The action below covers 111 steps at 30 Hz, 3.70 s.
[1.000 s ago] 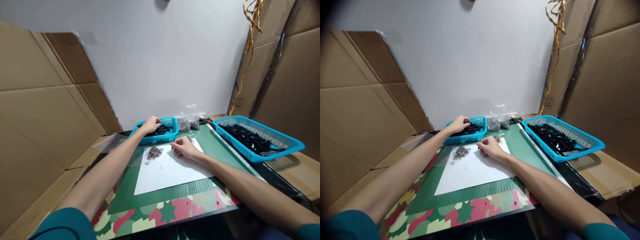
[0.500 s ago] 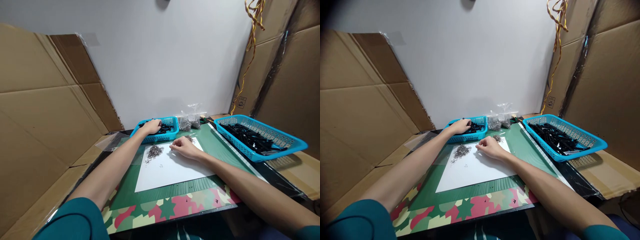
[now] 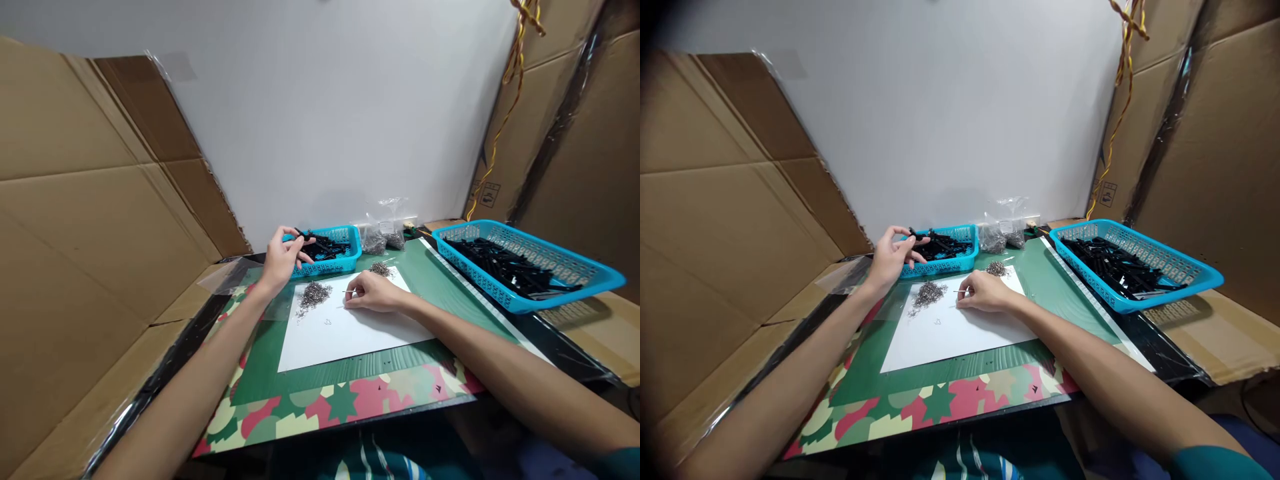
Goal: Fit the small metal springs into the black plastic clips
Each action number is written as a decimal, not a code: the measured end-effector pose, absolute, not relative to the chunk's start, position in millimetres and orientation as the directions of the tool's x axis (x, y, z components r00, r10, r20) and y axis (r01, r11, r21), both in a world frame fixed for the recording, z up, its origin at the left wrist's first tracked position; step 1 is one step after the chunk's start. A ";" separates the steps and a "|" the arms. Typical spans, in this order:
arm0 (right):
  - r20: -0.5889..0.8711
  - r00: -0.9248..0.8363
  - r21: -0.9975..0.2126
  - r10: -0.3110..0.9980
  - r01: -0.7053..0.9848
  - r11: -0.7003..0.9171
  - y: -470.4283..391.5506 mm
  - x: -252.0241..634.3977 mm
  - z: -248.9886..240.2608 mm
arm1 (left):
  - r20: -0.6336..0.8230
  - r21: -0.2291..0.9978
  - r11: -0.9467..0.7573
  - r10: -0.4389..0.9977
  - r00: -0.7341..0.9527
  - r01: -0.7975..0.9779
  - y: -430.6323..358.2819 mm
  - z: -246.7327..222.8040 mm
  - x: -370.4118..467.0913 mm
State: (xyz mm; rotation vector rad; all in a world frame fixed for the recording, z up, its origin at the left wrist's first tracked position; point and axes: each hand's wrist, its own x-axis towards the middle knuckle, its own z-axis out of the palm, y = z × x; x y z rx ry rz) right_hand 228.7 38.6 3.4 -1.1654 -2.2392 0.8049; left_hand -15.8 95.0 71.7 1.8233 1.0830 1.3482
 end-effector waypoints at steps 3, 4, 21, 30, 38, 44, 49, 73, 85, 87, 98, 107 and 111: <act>0.151 -0.541 -0.710 0.827 0.523 0.472 40.7 232.7 2.6 | 0.512 0.832 -0.517 0.855 0.082 0.199 58.2 59.5 -12.3; 0.154 -0.535 -0.714 0.831 0.521 0.468 40.7 233.4 2.3 | 0.520 0.825 -0.523 0.851 0.076 0.215 48.5 55.2 -11.7; 0.113 -0.659 -0.697 0.743 0.481 0.532 41.3 241.9 9.1 | 0.256 0.967 -0.256 0.966 -0.022 0.002 22.1 15.7 15.7; 0.117 -0.582 -0.666 0.805 0.555 0.498 38.6 243.9 12.2 | 0.130 0.980 -0.123 0.991 0.036 -0.155 25.7 11.9 12.8; 0.102 -0.628 -0.695 0.771 0.509 0.507 40.9 244.6 10.4 | 0.140 0.955 -0.113 0.987 0.080 -0.275 28.5 11.3 14.7; 0.036 -0.698 -0.732 0.715 0.469 0.494 36.6 244.1 14.8 | 0.110 0.972 -0.074 0.982 0.156 -0.223 21.1 15.8 15.5; 0.286 -0.540 -0.752 0.791 0.386 0.535 37.1 244.2 18.1 | 0.113 0.992 -0.094 0.965 0.239 -0.088 22.0 13.5 17.1; 0.460 -0.386 -0.812 0.800 0.183 0.555 29.4 224.6 11.4 | 0.088 0.996 -0.080 0.930 0.358 -0.038 14.5 8.7 20.4; 0.435 -0.268 -0.859 0.860 0.163 0.486 26.0 220.3 9.8 | 0.196 0.974 -0.218 0.951 0.238 0.066 15.2 18.7 19.7; 0.449 -0.272 -0.856 0.851 0.144 0.497 25.6 219.1 8.8 | 0.236 0.954 -0.272 0.941 0.240 0.129 17.3 17.5 19.4; 0.506 -0.218 -0.832 0.835 0.134 0.539 22.7 218.0 11.4 | 0.263 0.939 -0.309 0.928 0.263 0.152 17.1 15.6 23.6; 0.596 -0.140 -0.781 0.791 0.129 0.611 18.6 219.1 13.7 | 0.114 0.991 -0.084 0.939 0.325 -0.106 19.8 16.6 21.0; 0.634 -0.087 -0.755 0.768 0.141 0.640 13.2 217.8 16.0 | 0.145 0.983 -0.094 0.923 0.355 -0.158 18.8 17.3 20.5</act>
